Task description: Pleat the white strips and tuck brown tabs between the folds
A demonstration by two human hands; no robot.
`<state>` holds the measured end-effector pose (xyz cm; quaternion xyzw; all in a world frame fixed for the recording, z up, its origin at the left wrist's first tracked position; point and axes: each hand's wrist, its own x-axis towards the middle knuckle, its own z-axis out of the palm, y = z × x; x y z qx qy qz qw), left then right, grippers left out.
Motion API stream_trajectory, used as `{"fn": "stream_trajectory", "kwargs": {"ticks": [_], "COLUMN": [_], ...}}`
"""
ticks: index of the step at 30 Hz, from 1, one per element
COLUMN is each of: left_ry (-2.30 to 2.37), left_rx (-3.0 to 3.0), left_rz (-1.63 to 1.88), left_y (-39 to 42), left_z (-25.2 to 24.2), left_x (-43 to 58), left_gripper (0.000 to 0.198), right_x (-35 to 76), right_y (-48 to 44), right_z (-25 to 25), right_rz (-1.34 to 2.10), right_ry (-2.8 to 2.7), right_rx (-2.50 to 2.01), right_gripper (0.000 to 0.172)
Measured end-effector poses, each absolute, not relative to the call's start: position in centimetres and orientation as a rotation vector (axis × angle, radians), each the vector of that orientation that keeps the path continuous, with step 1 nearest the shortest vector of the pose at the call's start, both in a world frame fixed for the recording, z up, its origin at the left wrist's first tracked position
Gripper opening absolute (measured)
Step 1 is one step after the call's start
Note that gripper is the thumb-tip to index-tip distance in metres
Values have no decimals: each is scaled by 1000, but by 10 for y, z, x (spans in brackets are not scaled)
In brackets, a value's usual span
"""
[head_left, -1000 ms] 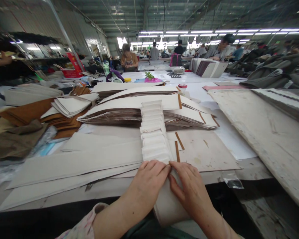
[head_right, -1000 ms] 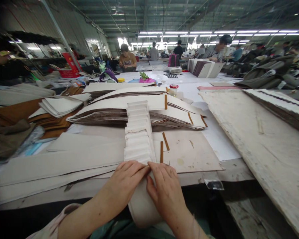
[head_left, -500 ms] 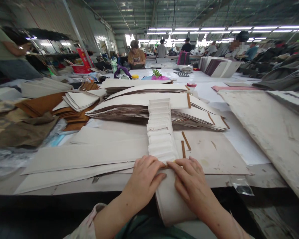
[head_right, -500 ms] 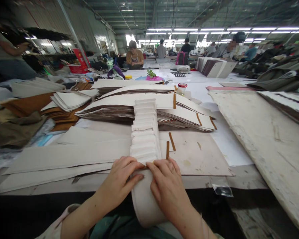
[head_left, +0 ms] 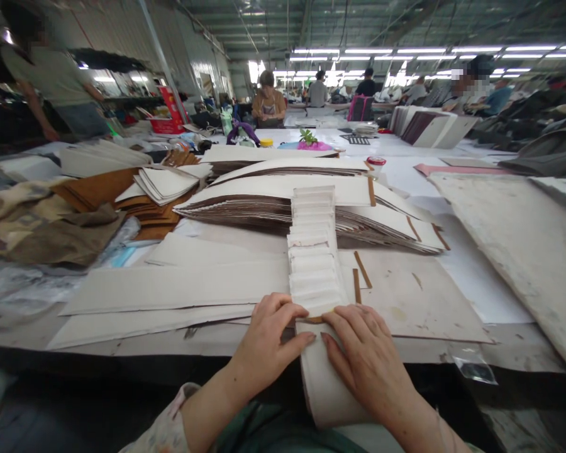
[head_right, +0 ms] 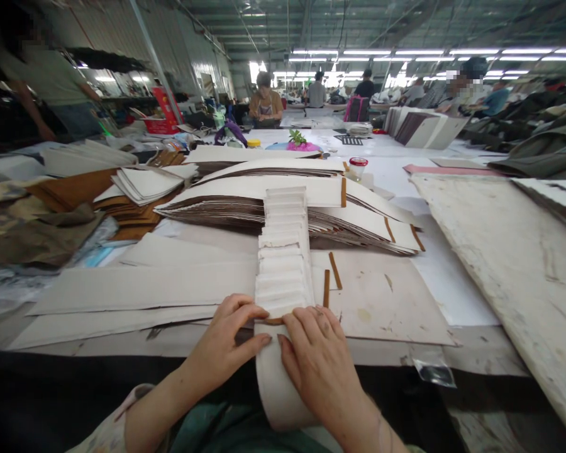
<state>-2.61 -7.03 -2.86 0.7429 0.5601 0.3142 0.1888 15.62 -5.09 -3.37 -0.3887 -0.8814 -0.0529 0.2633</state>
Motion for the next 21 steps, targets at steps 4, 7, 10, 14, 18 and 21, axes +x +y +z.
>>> {"fn": "stream_trajectory", "kwargs": {"ticks": [4, 7, 10, 14, 18, 21], "left_ry": [1510, 1472, 1452, 1452, 1466, 1475], "left_rx": [1969, 1973, 2010, 2085, 2287, 2517], "left_rz": [981, 1000, 998, 999, 989, 1015], "left_y": [-74, -75, -74, -74, -73, -74], "left_z": [-37, -38, -37, -38, -45, -51], "left_x": [-32, -31, -31, -33, -36, -39], "left_gripper": [22, 22, 22, 19, 18, 19], "right_x": [157, 155, 152, 149, 152, 154], "right_y": [-51, -49, -47, -45, -47, -50], "right_z": [-32, -29, -25, -24, -32, -37], "right_rz": [-136, -125, -37, 29, -93, -187], "right_ry": [-2386, -2433, -2503, -2543, -2557, -2562], "right_rx": [-1054, -1020, -963, -925, -875, -847], "right_gripper": [26, 31, 30, 27, 29, 35]}}
